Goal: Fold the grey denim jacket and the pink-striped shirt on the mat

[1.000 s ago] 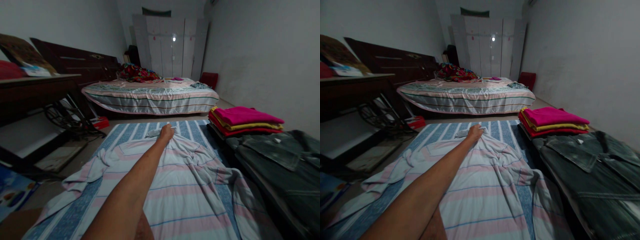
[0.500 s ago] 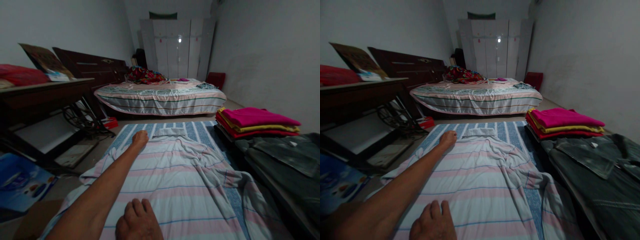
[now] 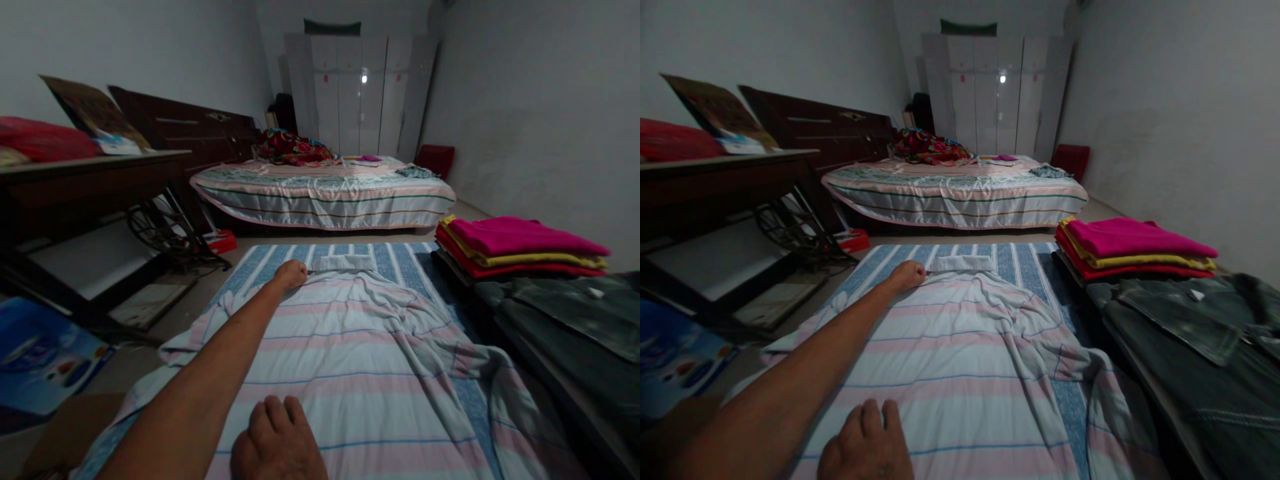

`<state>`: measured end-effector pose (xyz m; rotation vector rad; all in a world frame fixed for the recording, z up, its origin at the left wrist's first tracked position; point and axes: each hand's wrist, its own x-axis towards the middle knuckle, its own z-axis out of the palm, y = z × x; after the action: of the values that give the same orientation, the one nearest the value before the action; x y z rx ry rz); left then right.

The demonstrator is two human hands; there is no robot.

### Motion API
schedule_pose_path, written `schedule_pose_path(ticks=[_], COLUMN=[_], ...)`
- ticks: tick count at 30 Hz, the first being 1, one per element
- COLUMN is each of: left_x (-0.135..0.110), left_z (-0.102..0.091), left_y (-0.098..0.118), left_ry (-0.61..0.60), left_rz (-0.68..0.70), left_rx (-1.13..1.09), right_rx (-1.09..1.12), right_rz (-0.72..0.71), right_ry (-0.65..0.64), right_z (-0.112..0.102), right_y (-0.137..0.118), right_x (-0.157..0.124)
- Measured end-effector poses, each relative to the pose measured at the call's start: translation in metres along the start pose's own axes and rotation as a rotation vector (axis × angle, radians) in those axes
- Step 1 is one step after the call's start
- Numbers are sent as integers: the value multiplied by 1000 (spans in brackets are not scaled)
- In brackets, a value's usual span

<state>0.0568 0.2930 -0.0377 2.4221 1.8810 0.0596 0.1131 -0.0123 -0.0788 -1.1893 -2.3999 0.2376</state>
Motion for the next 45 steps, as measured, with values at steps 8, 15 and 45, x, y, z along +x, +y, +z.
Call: schedule_pose_path(ticks=[8, 15, 45], left_x=[-1, -2, -30], left_z=[2, 13, -1], left_y=[-5, -7, -31], left_ry=[118, 151, 316], left_rz=[-10, 32, -21], left_rx=[101, 105, 211], right_rx=[-19, -33, -11], right_rz=[4, -3, -9], right_ry=[49, 36, 33], right_z=[1, -1, -6], right_y=[1, 1, 2], right_x=[-2, -1, -4])
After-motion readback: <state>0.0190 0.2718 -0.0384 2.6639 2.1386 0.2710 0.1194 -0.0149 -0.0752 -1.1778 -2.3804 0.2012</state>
